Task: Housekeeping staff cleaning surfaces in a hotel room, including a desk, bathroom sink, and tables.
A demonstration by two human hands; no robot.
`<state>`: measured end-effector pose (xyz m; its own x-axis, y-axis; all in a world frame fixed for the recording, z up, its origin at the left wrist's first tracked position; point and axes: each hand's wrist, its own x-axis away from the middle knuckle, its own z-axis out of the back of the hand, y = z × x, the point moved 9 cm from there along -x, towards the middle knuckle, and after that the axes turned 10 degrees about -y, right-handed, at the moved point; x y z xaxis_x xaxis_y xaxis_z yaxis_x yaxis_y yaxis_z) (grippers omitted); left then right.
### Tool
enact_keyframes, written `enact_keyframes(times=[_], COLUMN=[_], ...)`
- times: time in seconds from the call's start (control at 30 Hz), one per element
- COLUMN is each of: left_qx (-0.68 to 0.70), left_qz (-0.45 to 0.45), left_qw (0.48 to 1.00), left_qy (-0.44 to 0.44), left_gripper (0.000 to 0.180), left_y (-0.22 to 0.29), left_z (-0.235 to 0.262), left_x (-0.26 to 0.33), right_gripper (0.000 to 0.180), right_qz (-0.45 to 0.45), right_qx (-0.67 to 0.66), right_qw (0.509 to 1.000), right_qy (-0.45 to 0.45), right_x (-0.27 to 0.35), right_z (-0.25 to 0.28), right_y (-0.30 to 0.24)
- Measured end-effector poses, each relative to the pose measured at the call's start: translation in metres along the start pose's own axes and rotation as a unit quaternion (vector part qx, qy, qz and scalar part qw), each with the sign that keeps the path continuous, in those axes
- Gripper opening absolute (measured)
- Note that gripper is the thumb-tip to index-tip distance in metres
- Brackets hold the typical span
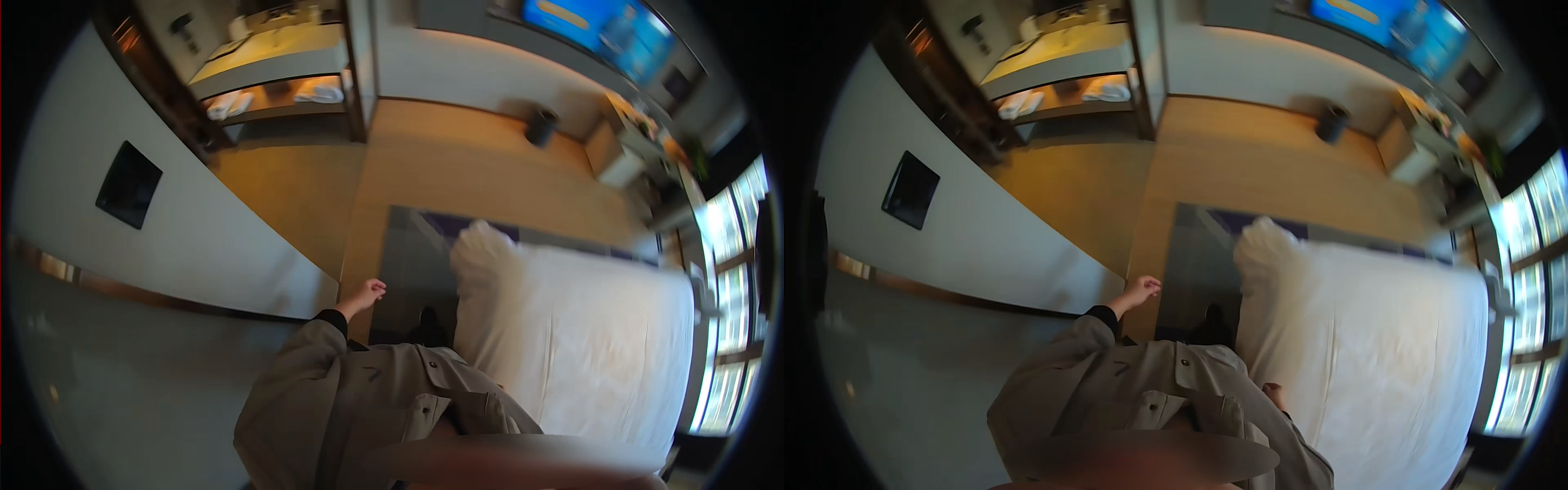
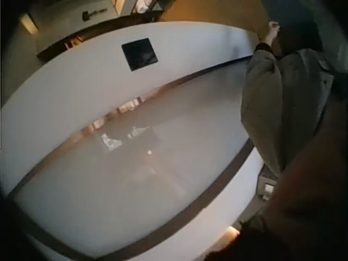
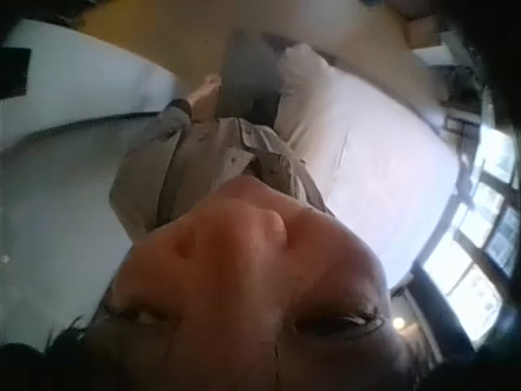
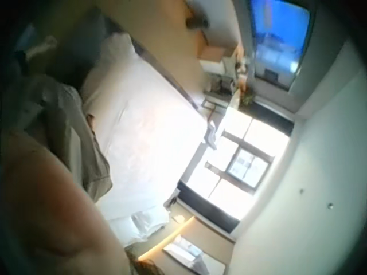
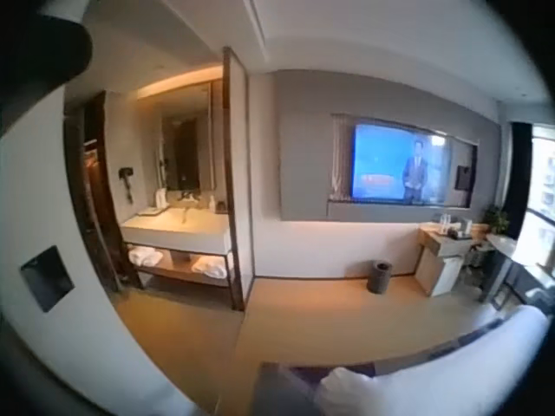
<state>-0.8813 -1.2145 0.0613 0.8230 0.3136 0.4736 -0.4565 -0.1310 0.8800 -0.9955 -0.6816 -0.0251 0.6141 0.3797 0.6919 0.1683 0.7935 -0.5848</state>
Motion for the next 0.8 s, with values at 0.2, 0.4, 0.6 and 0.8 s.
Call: enact_keyframes(times=[0.2,0.4,0.6,0.8], left_qx=[0.147,0.283,0.334,0.324], left_qz=[-0.013,0.055,0.050,-0.026], left_qw=[0.969,0.888,0.851,0.836], left_qy=[0.197,0.360,0.402,0.442], left_gripper=[0.015,0.014,0.014,0.021], left_y=[0.030,0.020,0.079,0.126], left_z=[0.134,0.234,0.362,0.518], left_x=[-0.010,-0.044,-0.130,-0.149], right_gripper=[0.023,0.023,0.023,0.018], right_qz=[0.177,0.374,0.307,0.324], right_qx=[0.197,0.038,0.109,0.284], right_qw=[0.962,0.926,0.918,0.857], right_qy=[-0.063,-0.029,-0.227,-0.283], right_x=[-0.245,-0.329,-0.435,-0.486], right_z=[0.094,0.065,-0.067,-0.097], right_y=[-0.321,-0.682,-0.719,-0.764])
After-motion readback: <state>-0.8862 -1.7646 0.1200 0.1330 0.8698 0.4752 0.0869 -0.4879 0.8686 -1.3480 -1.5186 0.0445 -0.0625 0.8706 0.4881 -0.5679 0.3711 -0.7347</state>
